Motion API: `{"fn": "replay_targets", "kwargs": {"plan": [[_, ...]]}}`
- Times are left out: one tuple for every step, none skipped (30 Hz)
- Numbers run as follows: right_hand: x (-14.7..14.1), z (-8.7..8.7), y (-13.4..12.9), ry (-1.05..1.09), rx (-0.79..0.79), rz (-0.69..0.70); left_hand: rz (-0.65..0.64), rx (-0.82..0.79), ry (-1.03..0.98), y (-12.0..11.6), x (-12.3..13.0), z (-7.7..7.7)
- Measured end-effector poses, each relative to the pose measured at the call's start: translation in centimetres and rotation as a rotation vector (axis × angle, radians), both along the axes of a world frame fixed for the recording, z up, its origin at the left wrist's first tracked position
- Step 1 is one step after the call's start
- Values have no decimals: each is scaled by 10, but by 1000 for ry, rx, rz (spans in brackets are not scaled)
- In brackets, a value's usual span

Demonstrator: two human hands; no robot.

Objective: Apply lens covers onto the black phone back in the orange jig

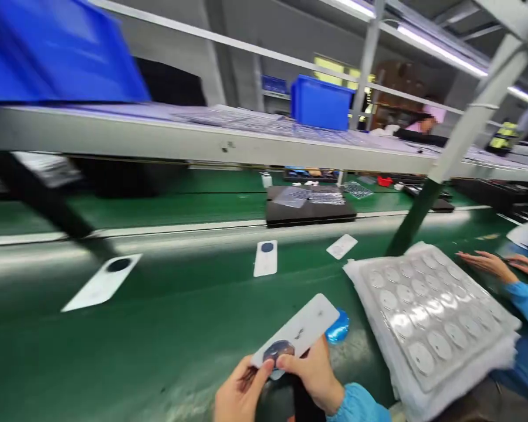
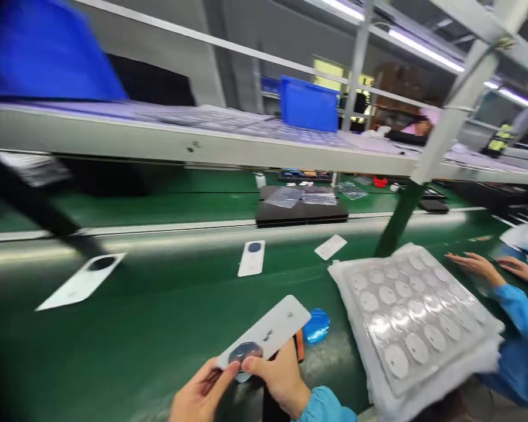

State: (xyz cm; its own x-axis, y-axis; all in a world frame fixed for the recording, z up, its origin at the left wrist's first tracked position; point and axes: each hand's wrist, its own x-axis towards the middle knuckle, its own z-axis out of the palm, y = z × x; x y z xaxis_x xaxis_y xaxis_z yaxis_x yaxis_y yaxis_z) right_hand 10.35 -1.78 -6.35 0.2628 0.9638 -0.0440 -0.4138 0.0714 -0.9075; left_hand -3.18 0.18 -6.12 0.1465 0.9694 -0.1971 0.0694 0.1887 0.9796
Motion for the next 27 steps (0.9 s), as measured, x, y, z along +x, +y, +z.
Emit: {"fn": "replay_targets", "kwargs": {"plan": [[2, -4, -1, -2, -16, 7, -11, -17, -43, 2, 0, 0], [4, -8, -2, -3, -33, 13, -19, -23, -71, 3, 2, -1], [6, -10, -3, -5, -45, 18, -24, -19, -83, 3, 5, -2], [8, -12, -3, -3, -48, 16, -29, -11, -91, 4, 8, -2], [9, -13, -2, -1, -41, 7, -35, 1, -93, 5, 11, -2], [10, -13, 1, 2, -28, -3, -35, 18, -93, 6, 14, -2], [11, -11, 6, 5, -20, -8, -28, 41, -92, 10, 17, -1], [13, -8, 14, 2, -19, -2, -20, 69, -91, 15, 20, 1], [16, -4, 25, -8, -23, 5, -15, 101, -91, 23, 22, 4], [20, 1, 39, -24, -27, 1, -19, 133, -95, 32, 25, 8], [26, 7, 55, -45, -31, -13, -30, 166, -108, 43, 27, 11], [34, 13, 74, -67, -33, -36, -41, 194, -126, 56, 28, 13], [44, 18, 94, -86, -38, -69, -46, 217, -136, 69, 28, 13], [55, 23, 113, -105, -49, -83, -43, 233, -136, 82, 27, 11], [67, 26, 131, -125, -70, -84, -30, 245, -126, 94, 26, 7], [80, 27, 145, -157, -107, -75, -9, 251, -106, 106, 23, 0], [94, 25, 156, -199, -154, -68, 21, 253, -77, 116, 20, -9], [107, 22, 164, -253, -208, -74, 55, 253, -48, 125, 17, -20], [118, 18, 168, -318, -262, -93, 91, 253, -23, 132, 15, -32], [127, 13, 171, -391, -309, -124, 124, 252, -4, 138, 13, -43], [132, 8, 173, -469, -342, -160, 148, 253, 14, 141, 12, -53], [133, 4, 176, -550, -362, -190, 159, 256, 32, 144, 11, -61], [128, 1, 181, -634, -366, -205, 159, 264, 50, 145, 12, -68], [120, 0, 188, -719, -359, -201, 149, 274, 65, 145, 13, -72], [107, -1, 198, -803, -347, -180, 134, 286, 80, 144, 14, -74], [91, 0, 209, -884, -337, -149, 119, 298, 94, 143, 15, -74], [74, 0, 222, -961, -334, -113, 106, 311, 107, 142, 15, -74]]}}
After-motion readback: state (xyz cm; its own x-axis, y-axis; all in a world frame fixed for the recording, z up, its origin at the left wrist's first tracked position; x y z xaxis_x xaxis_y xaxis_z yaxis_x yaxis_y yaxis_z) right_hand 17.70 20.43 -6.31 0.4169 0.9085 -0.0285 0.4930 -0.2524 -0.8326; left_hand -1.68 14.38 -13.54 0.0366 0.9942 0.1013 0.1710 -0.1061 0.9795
